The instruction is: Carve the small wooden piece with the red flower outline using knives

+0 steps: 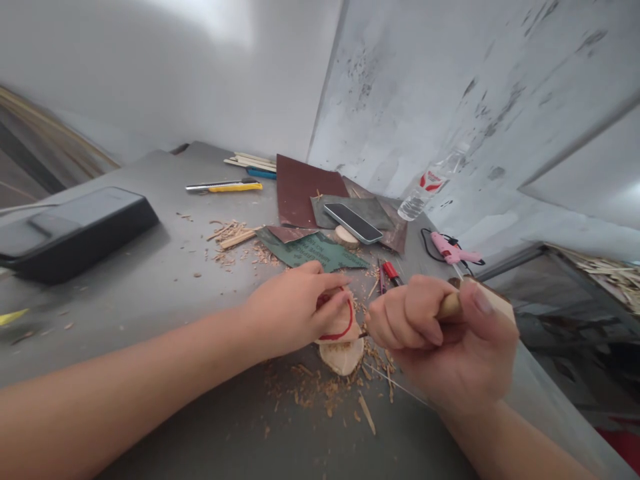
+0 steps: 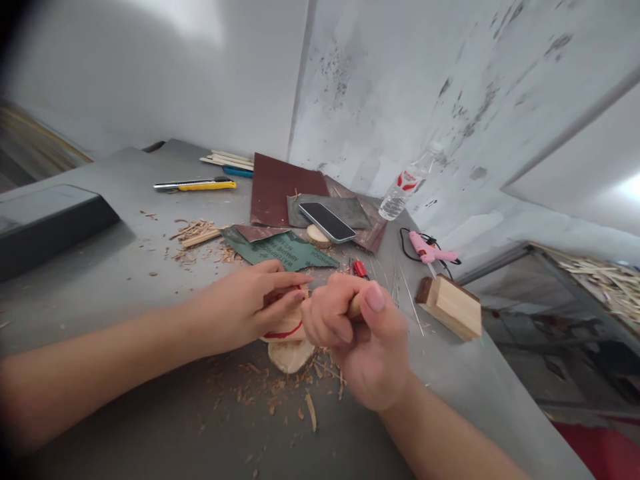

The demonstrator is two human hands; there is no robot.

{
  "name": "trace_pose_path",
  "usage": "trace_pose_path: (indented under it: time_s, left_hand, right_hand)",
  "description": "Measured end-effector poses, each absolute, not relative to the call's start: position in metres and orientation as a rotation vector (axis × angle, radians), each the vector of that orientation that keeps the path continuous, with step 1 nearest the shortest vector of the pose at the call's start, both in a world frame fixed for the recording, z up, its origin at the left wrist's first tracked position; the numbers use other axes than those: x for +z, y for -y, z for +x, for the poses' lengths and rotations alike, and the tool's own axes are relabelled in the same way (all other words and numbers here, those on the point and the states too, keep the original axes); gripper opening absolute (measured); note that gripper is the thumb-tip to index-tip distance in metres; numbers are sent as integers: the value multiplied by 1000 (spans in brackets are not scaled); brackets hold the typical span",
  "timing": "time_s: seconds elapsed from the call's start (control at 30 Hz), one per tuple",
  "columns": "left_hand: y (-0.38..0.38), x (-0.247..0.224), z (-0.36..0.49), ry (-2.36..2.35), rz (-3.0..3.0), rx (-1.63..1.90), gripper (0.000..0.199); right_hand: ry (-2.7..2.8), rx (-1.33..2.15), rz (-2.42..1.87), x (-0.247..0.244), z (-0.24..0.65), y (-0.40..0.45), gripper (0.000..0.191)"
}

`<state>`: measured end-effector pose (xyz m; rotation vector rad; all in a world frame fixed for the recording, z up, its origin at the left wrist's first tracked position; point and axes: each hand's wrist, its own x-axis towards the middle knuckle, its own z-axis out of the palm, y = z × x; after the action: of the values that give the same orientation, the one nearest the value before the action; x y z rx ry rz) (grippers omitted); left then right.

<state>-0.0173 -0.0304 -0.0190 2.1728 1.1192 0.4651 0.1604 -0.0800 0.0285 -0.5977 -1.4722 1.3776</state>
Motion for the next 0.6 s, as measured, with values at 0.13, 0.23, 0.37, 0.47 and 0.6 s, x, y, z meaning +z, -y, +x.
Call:
trace_pose_path:
  time_s: [0.13,0.23,0.37,0.47,0.6]
  left_hand:
    - [31,-17,-17,-1127,2193,438,50]
    - [32,-16,-16,-1131,2200,442,48]
    - [33,-17,-14,-1144,2208,451,46]
    - [34,-17,-14,-1131,2220,460,45]
    - [34,-16,-13,-1138,2224,449,44]
  right_hand:
    - [1480,1345,-602,26,157,82,57]
    - [1439,1314,-648,22,155,84,60]
    - [1443,1276,-599,19,154,86,59]
    - [1444,1297,-575,18,156,84,58]
    - [1455,1382,-565,18,157,80,61]
